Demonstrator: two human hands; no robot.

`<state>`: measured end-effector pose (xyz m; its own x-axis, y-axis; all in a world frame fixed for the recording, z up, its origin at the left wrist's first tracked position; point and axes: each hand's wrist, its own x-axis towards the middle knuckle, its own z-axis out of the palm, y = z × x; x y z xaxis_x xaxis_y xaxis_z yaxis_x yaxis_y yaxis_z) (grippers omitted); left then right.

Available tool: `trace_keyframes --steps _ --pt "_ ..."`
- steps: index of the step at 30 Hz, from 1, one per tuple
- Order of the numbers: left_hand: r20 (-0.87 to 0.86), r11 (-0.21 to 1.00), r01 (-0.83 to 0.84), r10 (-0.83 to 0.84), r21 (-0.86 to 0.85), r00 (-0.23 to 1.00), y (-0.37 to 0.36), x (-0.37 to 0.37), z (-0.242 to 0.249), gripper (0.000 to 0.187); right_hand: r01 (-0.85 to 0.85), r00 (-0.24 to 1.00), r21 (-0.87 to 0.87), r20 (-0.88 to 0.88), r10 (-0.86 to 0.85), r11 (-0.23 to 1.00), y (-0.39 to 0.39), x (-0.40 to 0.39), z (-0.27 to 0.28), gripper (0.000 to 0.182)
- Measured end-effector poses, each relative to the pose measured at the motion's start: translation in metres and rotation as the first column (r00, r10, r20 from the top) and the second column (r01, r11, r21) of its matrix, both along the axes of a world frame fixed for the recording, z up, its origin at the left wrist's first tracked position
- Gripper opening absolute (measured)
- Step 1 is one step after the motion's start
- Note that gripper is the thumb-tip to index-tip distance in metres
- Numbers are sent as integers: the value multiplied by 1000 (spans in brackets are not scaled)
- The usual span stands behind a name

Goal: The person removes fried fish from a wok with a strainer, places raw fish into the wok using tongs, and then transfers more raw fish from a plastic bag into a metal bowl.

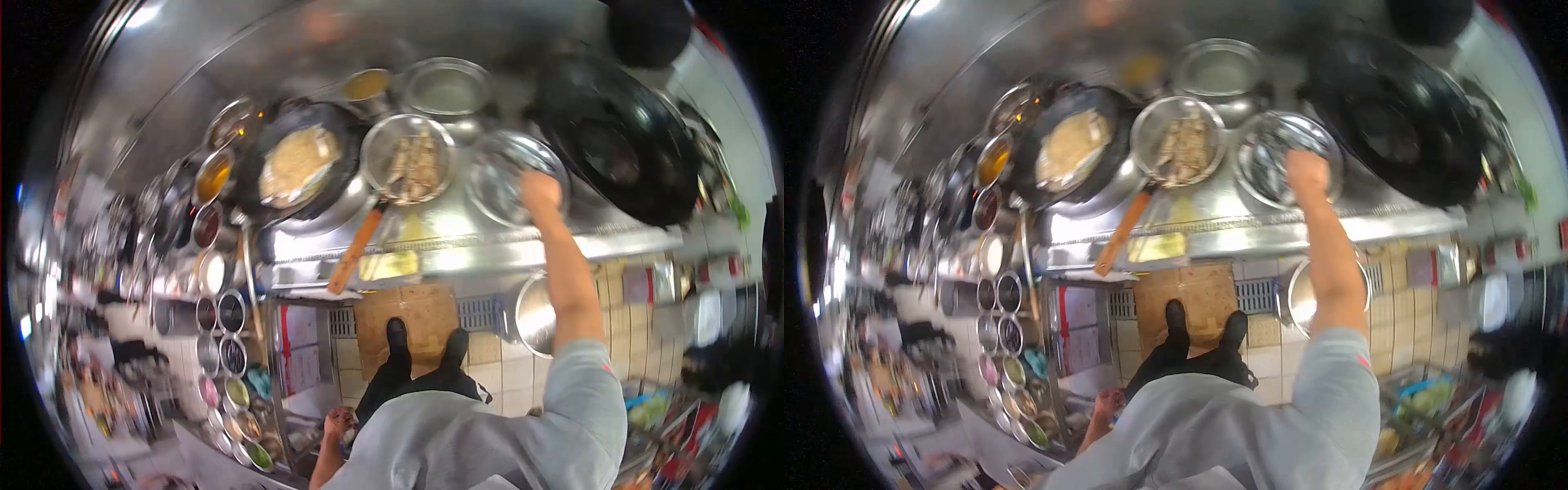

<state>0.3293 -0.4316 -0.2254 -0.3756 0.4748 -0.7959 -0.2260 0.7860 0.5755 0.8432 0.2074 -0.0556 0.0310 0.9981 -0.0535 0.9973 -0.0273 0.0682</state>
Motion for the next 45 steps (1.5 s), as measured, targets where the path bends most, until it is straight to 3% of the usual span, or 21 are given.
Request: trace_keyframes --steps 1,4,5,7,10,12,13,14,17,20,22,25,29,32,35,38,39,42,43,45 --pt "-38 998 -59 59 -9 998 -12 14 3 18 -108 994 78 35 105 991 -6 6 5 21" --pt "45 979 -136 144 -151 989 -40 18 -19 12 -141 988 90 81 134 986 -8 6 37 23" --pt "4 986 149 -149 -69 989 -51 13 -34 13 -177 979 97 124 164 979 -11 -1 55 25" --pt "-252 778 624 -591 70 766 -69 2 -60 17 -257 952 132 202 228 957 -16 -21 89 29" --pt "-309 627 779 -745 -23 591 -54 -16 -90 18 -396 897 204 293 330 895 -22 -67 146 35" --pt "-139 781 624 -618 6 774 -37 -32 -106 16 -482 855 237 336 394 843 -24 -117 179 37" --pt "66 930 368 -368 11 928 -15 -38 -109 13 -519 839 247 330 433 818 -15 -139 185 39" --pt "264 995 90 -75 -47 962 1 -42 -113 12 -558 815 250 347 465 791 -9 -168 193 39" --pt "309 981 -90 33 172 950 29 -69 -142 11 -649 741 211 393 544 731 2 -283 216 37" --pt "157 987 -158 157 -11 975 66 -90 -124 15 -753 641 165 397 656 637 39 -396 197 31" --pt "226 976 -216 202 38 953 68 -113 -115 17 -745 624 76 428 654 662 66 -476 174 23" --pt "283 924 -381 356 37 891 52 -134 -115 17 -774 585 87 476 657 627 105 -562 131 21" --pt "356 842 -539 502 6 788 -5 -145 -130 17 -724 590 19 535 605 689 127 -633 100 25" --pt "398 865 -467 500 -184 769 -47 -144 -127 17 -747 577 61 553 601 662 128 -646 91 24" --pt "329 822 -451 558 -348 762 -63 -125 -104 19 -702 624 -7 476 620 712 123 -631 105 32" --pt "416 848 -420 527 -324 741 -73 -116 -113 18 -543 704 -110 480 523 832 95 -607 147 32" --pt "463 896 -373 444 -241 768 -61 -124 -98 23 -552 716 -93 457 528 829 82 -595 158 31" --pt "184 990 -5 -22 141 983 -49 -129 -121 27 -563 739 -59 411 534 824 51 -556 182 29" --pt "304 990 -132 111 51 946 -38 -132 -123 29 -560 739 -64 411 533 826 44 -546 185 29" --pt "105 988 15 -32 156 994 -19 -142 -138 28 -536 757 -64 406 512 842 27 -533 193 28"
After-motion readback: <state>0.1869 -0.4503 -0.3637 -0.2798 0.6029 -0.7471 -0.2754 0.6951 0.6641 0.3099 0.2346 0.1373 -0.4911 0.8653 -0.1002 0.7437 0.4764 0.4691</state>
